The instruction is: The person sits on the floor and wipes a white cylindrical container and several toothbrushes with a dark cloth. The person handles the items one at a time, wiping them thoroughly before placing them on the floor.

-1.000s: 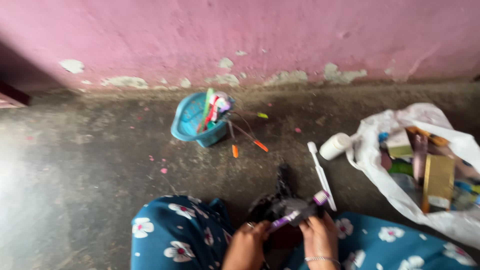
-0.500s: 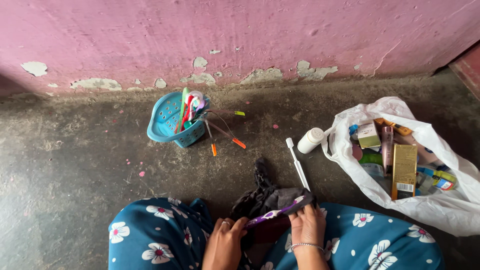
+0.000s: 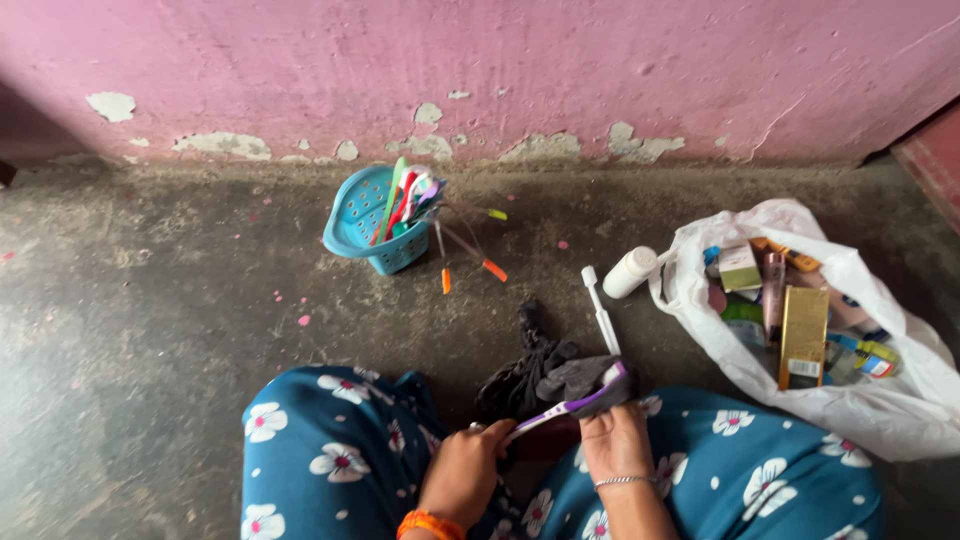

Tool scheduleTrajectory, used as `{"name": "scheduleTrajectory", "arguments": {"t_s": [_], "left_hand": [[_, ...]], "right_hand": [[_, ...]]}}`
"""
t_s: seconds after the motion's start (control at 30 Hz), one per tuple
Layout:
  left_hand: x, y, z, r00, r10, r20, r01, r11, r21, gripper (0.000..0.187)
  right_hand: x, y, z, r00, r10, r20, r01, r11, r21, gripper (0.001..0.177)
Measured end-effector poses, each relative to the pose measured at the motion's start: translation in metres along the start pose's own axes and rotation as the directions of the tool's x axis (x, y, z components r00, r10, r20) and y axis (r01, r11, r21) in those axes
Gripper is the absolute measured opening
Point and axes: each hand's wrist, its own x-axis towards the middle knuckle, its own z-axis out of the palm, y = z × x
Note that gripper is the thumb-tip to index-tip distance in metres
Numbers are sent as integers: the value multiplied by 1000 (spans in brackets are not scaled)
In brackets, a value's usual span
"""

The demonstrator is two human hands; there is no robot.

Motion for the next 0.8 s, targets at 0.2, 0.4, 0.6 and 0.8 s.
{"name": "scheduleTrajectory", "arguments": {"t_s": [0.2,0.4,0.6,0.8], "left_hand": [[2,4,-9,979,-106,176,107,994,6,50],[14,10,-19,930,-223,293,281,944,-171,31],[12,6,-17,978,-203,-48,160,876,-456,25],[20,21,-25,938,-347,-10,325,889,-324,23]], "right_hand": [[-17,-18,47,988,133,75,-140,986,95,28],[-14,-26,54,983,175,53,-182,967,180,31],[6,-3,0,997,82,-5,-80,983,166,21],[10,7,-5,999,22,49,-23,999,32,21]]}}
